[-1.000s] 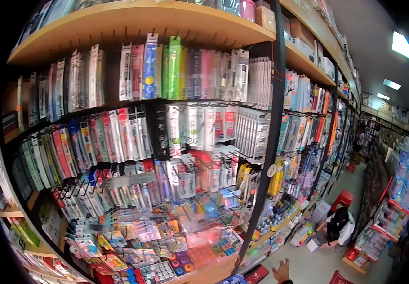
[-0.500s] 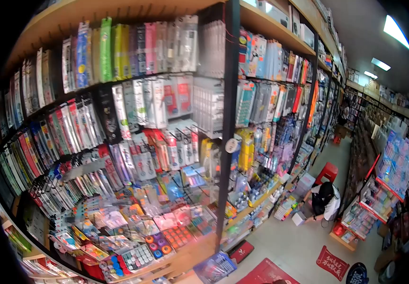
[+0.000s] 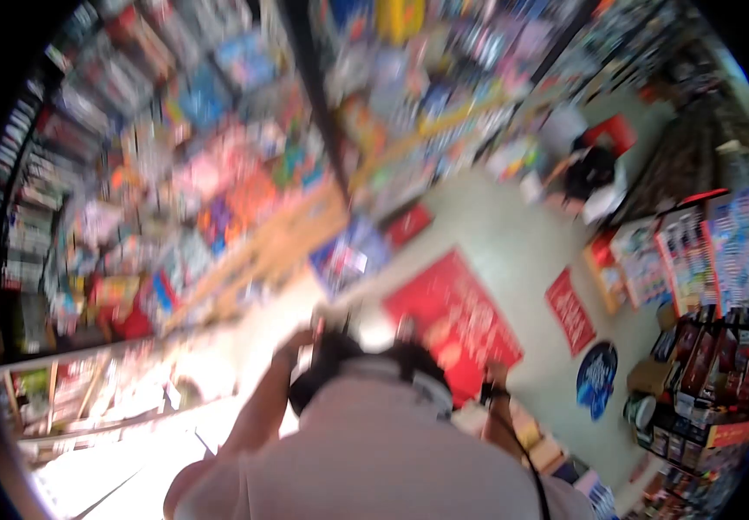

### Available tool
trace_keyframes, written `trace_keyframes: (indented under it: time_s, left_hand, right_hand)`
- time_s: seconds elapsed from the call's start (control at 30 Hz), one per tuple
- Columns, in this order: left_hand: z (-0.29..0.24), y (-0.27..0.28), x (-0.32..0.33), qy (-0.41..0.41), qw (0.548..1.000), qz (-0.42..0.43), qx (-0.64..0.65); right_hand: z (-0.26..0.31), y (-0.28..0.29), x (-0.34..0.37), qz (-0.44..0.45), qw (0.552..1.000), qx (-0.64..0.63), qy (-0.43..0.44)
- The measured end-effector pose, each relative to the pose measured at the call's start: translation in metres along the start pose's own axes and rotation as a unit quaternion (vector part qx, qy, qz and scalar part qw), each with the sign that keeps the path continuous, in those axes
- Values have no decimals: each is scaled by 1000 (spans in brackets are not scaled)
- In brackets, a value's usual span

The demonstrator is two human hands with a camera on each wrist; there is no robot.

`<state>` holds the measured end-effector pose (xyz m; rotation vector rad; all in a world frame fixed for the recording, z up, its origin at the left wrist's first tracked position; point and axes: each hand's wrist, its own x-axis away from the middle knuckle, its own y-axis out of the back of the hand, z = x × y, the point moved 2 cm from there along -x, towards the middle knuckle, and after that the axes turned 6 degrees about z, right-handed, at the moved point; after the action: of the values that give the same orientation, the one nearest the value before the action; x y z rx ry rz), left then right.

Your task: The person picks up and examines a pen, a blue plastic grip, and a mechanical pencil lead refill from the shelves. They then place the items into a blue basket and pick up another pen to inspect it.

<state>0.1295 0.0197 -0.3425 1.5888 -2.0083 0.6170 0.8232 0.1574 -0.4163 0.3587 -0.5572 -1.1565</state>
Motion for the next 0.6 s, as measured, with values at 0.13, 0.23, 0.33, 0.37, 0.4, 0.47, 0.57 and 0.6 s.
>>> trace_keyframes:
  time_s: [0.13,0.23,0.33,0.37,0.4,0.47,0.57,0.6]
  left_hand:
    - [-76,-10,1,-62,920,-45,-384]
    - [-107,-7,6,19,934,-26,-356]
    - [-79,6,-9,55,934,-1,-352]
    - [-67,10,-18,70,932,8,-356]
    - [-54,13,-28,85,929,17,-360]
    - [-39,19,-49,119,922,33,-368]
    - [-3,35,-85,58,937,28,-343]
    - [15,40,-101,67,937,8,-344]
  right_hand:
    - [102,-13,64,-60,844,-355,-399]
    - [119,-46,124,-47,816,-312,-485]
    - [127,-79,178,10,823,-263,-504]
    - [143,-89,186,9,812,-259,-523]
    - [160,-97,195,8,801,-254,-542]
    - [150,-130,227,-48,790,-304,-531]
    - [146,-159,266,3,750,-350,-561]
    - [153,-163,273,60,753,-371,-540]
